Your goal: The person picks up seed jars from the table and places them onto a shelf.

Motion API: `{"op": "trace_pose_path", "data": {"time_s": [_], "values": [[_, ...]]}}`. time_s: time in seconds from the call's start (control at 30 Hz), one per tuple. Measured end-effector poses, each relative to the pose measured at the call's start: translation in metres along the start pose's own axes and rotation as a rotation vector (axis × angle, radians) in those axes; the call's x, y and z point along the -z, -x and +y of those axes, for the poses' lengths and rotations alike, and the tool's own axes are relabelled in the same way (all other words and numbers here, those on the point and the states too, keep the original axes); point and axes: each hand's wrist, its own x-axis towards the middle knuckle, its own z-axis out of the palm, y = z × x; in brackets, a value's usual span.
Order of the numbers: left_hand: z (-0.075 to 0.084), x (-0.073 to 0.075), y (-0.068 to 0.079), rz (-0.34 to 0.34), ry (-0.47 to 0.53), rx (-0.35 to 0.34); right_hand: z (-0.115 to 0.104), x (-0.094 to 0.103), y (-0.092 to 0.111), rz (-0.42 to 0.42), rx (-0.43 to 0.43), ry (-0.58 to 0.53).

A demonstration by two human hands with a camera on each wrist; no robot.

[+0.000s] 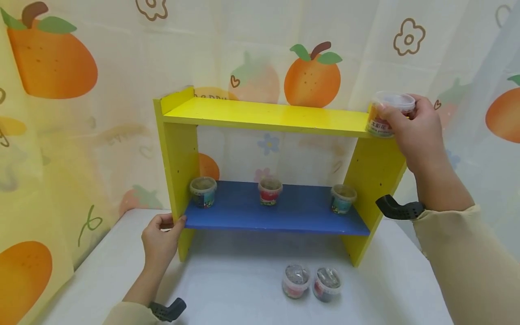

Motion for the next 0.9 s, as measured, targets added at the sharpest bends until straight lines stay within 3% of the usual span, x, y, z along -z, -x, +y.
{"op": "trace_pose_path", "data": {"time_s": [0.17,0.5,0.9], "values": [[-0.002,-0.001,-0.001,0.001,-0.001,-0.011,-0.003,0.004,-0.006,-0.050,-0.043,0.093],[-0.002,0.000,0.000,0.006,0.001,-0.008,-0.001,0.004,-0.027,-0.067,-0.104,0.267],[0.000,0.000,-0.001,0.009,-0.007,-0.013,-0.004,0.002,-0.049,-0.125,-0.204,0.345]]}}
